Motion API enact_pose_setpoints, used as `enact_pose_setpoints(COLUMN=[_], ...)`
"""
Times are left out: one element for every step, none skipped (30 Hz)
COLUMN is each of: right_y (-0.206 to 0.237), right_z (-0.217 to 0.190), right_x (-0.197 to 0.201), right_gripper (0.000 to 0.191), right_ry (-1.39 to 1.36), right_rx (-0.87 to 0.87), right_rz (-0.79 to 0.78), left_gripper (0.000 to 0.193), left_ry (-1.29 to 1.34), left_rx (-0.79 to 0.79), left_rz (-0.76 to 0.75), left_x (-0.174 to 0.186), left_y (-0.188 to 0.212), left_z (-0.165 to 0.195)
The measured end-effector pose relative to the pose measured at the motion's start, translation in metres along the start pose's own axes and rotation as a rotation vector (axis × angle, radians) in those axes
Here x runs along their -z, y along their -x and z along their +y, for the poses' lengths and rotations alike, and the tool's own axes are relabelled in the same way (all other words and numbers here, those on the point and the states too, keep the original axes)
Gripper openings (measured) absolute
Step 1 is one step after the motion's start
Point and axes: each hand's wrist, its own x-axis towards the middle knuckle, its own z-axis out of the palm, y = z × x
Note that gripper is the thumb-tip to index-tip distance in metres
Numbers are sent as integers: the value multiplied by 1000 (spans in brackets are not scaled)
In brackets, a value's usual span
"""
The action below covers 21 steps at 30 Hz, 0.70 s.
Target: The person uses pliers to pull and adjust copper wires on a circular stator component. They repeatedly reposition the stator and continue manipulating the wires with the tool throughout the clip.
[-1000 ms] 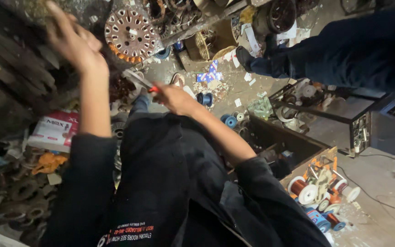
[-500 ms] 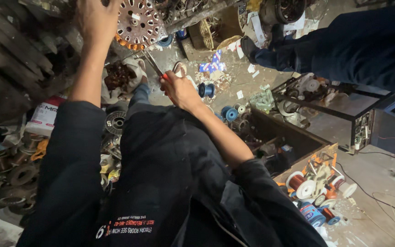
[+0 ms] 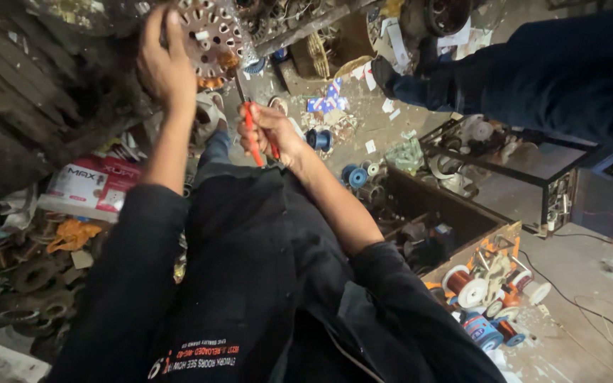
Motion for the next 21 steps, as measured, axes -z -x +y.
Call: enact_pose_setpoints(right_y=[-1,-1,-1,1,3,4,7,10,12,15,18,21,23,25,27,28,30,32,34,36,39], right_z=[-2,-3,-6,-9,-9,-8,-8,-8,-8,-7,-6,-5,-4,-3,-2,-2,-1,0,1,3,5], right_x=[1,2,3,4,5,7,8,8,8,7,5,3,2,1,1,2,4,8,12,16,21], right_gripper=[24,24,24,26,28,26,25,26,25,25,24,26,27,29,33,40,49,40,33,26,27], right_ry=[12,22,403,789,1181,1131,1072,1015,941,868,796,725,650,575,623,671,717,761,809,856,916], right_rx=[31,58,210,362,524,484,430,360,375,394,411,321,228,138,199,264,327,363,399,431,379], right_rz=[31,69,186,300,414,359,294,226,211,203,199,151,100,47,-33,-117,-199,-196,-193,-191,-89], left_gripper=[35,34,35,35,36,37,38,40,38,37,35,35,35,35,34,34,35,35,36,39,42], left_ry=[19,40,18,-2,-15,-43,-85,-128,-81,-27,31,227,420,611,572,533,493,587,683,698,713], left_rx=[43,90,123,153,172,79,-2,-69,35,134,234,157,83,8,30,48,69,158,248,273,301], left_rz=[62,115,119,125,139,148,152,148,198,245,285,215,143,72,1,-67,-137,-15,111,175,241], left_x=[-3,-6,-8,-9,-9,-7,-4,0,5,9,14,16,17,17,17,18,18,19,21,26,32], left_y=[7,12,14,13,12,7,4,4,6,11,16,29,44,53,58,57,56,47,30,13,-4], left_z=[4,6,8,9,9,9,9,11,10,9,12,16,22,27,31,33,33,30,25,17,8])
